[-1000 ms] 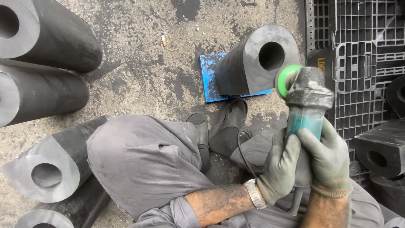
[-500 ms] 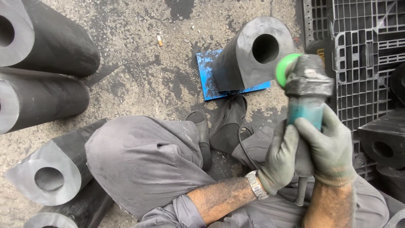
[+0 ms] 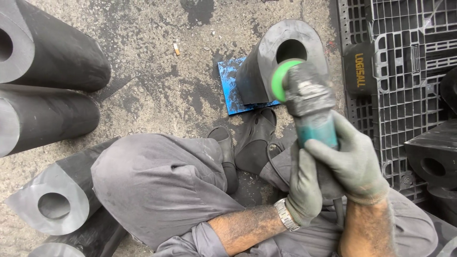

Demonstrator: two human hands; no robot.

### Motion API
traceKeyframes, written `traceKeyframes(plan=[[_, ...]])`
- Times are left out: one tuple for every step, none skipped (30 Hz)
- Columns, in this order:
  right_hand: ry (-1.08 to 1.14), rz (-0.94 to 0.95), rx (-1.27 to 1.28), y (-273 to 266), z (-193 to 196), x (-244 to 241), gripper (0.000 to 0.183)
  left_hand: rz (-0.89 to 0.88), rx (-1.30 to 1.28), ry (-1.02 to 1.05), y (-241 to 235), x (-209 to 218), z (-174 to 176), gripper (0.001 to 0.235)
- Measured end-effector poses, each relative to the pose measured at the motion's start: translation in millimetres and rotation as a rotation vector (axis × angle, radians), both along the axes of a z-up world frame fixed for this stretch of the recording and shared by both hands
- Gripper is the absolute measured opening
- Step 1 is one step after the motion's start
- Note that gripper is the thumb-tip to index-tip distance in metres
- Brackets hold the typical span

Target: Grinding the edges and surfaces of large rubber blocks using a handheld angle grinder.

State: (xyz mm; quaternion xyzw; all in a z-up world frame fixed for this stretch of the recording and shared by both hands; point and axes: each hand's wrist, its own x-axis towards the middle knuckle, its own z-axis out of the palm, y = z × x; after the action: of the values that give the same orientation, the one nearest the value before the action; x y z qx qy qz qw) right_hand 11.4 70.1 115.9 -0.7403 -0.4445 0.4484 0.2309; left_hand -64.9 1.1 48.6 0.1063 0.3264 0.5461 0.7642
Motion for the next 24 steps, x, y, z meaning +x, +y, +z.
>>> traceKeyframes(plan=[[0.032,0.099,0.009,3.1,1.3,-4.0,0.054,0.026,-0.028,0.076,1.0,-6.0,5.0,0.053],[0.028,0.095,0.008,1.7,0.3,-0.8,0.054,0.022,-0.029,0.072,-1.7,2.4,-1.1,0.053],[0.014,0.107,0.014,0.1,-1.0,1.6,0.055,0.036,-0.053,-0.033,-4.5,10.0,-7.4,0.052],[0.005,0.12,0.021,-1.5,-3.5,2.0,0.055,0.053,-0.078,-0.133,-7.7,15.5,-14.5,0.05],[0.007,0.119,0.019,-6.0,-5.7,6.9,0.055,0.051,-0.08,-0.131,-6.6,17.5,-18.7,0.05],[0.004,-0.004,0.002,-10.1,-7.1,12.6,0.051,-0.066,-0.068,-0.059,-5.2,20.7,-22.1,0.051],[0.002,-0.126,-0.015,-14.4,-8.2,18.5,0.047,-0.183,-0.056,0.013,-4.0,24.1,-25.3,0.052],[0.001,-0.126,-0.014,-14.9,-7.9,17.9,0.047,-0.183,-0.055,0.013,-5.5,24.3,-23.9,0.052],[-0.034,-0.128,0.002,-15.6,-7.3,17.8,0.048,-0.141,-0.052,0.005,-7.1,24.9,-22.2,0.051],[-0.067,-0.13,0.019,-15.4,-6.9,18.2,0.048,-0.099,-0.048,-0.001,-7.7,25.9,-20.7,0.051],[-0.065,-0.129,0.022,-13.2,-5.7,14.3,0.048,-0.098,-0.045,0.001,-4.5,16.0,-9.7,0.051],[-0.054,-0.063,0.006,-12.5,-4.1,11.1,0.051,-0.035,-0.05,-0.083,-2.7,6.9,1.6,0.05],[-0.043,0.003,-0.01,-11.6,-2.6,8.2,0.055,0.029,-0.056,-0.168,-0.7,-2.0,12.8,0.048],[-0.038,0.004,-0.008,-11.5,-4.0,9.5,0.055,0.03,-0.054,-0.163,-2.3,-0.7,11.1,0.048],[0.002,0.077,0.024,-11.1,-5.6,10.6,0.059,0.007,-0.075,-0.121,-3.8,0.5,9.1,0.049],[0.038,0.144,0.053,-12.7,-6.5,11.6,0.062,-0.022,-0.099,-0.083,-6.8,1.4,7.6,0.05],[0.038,0.139,0.05,-14.3,-8.0,17.7,0.062,-0.027,-0.102,-0.083,-4.0,6.7,2.1,0.05],[0.002,0.08,0.026,-16.0,-9.2,23.5,0.057,-0.067,-0.042,-0.12,-1.5,11.9,-3.2,0.051],[-0.034,0.022,0.002,-17.8,-10.1,29.0,0.053,-0.105,0.019,-0.157,0.7,16.8,-8.2,0.052],[-0.032,0.018,0.001,-19.0,-10.8,30.6,0.053,-0.108,0.018,-0.155,-3.2,28.1,-22.0,0.052],[-0.061,-0.052,0.045,-20.2,-11.1,32.3,0.053,-0.148,-0.019,-0.092,-7.2,39.4,-35.4,0.053],[-0.09,-0.122,0.091,-20.8,-11.3,34.6,0.054,-0.188,-0.055,-0.032,-10.4,51.5,-49.0,0.054],[-0.09,-0.125,0.092,-19.7,-9.8,31.5,0.054,-0.191,-0.053,-0.031,-10.9,40.6,-34.1,0.054],[-0.112,-0.067,0.041,-16.7,-9.3,28.6,0.052,-0.109,-0.047,-0.084,-9.3,29.9,-20.3,0.052]])
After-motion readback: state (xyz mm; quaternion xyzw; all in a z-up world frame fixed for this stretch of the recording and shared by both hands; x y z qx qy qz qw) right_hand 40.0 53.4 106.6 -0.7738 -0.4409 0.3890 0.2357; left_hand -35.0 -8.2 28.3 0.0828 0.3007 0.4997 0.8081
